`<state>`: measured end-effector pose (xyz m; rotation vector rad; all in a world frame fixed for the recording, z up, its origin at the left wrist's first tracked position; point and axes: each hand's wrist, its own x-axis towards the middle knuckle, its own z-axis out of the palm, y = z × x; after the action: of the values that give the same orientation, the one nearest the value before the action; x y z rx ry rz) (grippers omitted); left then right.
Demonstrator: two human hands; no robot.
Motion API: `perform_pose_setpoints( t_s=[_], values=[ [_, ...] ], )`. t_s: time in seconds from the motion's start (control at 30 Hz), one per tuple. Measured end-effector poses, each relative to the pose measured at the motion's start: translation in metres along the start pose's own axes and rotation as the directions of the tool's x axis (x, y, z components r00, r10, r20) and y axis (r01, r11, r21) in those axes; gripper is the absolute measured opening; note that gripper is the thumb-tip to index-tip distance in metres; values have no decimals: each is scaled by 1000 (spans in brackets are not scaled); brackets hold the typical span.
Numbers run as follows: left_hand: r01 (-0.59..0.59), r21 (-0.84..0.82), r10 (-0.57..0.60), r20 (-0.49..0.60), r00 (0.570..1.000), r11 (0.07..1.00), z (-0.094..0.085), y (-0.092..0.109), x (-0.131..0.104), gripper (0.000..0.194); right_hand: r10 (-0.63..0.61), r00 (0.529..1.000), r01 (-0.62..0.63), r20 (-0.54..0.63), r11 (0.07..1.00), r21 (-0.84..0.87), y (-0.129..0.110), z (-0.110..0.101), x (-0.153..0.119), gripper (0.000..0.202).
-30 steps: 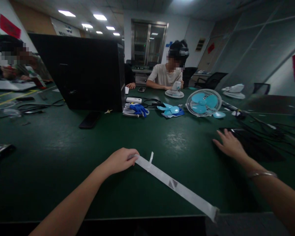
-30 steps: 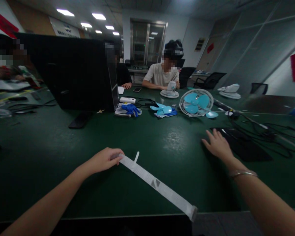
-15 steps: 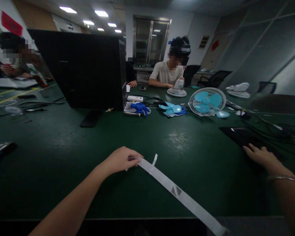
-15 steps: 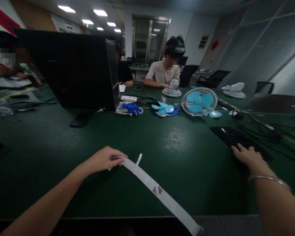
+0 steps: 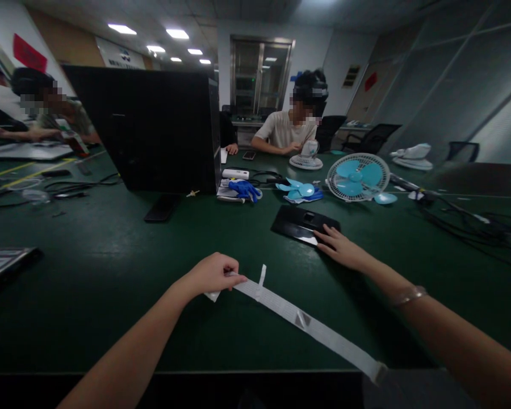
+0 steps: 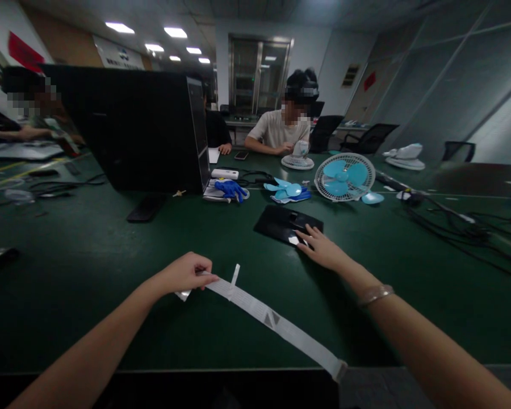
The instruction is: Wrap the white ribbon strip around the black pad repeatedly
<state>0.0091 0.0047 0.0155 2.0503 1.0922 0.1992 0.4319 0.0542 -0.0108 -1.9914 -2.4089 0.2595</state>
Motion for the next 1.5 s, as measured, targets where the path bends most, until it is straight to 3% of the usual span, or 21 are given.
perform_pose_setpoints(
  t_s=[0.1,0.2,0.37,0.6,0.73,0.83,0.97,1.1,1.2,1.5],
  values=[
    [-24,-24,25,32,999,999,-2,2,-2,35,-185,983,185,7,983,13,-51,5,4,64],
    [-2,-78,10,103,995,997,-3,3,-4,32,-352,936,352,23,936,20,-91,4,-3,62],
    [57,-120,-34,183,983,991,-1,-2,-4,29,-476,874,475,99,879,36,-131,-3,-29,59],
    [64,-176,-32,181,983,982,-1,-2,-5,26,-558,819,544,136,829,129,-139,-13,-43,57],
    [77,-226,-51,120,992,971,-3,-2,-4,26,-508,853,484,122,856,181,-150,-35,-49,65],
    [78,-325,-72,31,997,942,-3,-5,-1,28,-525,846,512,90,848,133,-163,-46,-55,69],
    [78,-386,-86,-3,996,919,-2,-7,1,28,-601,798,601,-46,799,-28,-173,-38,-54,51],
    [52,-92,-63,-119,991,994,-6,-3,0,27,-658,747,649,-93,753,-111,-173,-23,-47,48],
    [118,102,-98,-177,979,988,-7,1,0,28,-669,737,654,-92,741,-151,-171,-15,-44,52],
    [190,236,-143,-205,968,953,0,4,4,28,-672,733,644,-103,735,-213,-165,4,-44,54]
  ],
)
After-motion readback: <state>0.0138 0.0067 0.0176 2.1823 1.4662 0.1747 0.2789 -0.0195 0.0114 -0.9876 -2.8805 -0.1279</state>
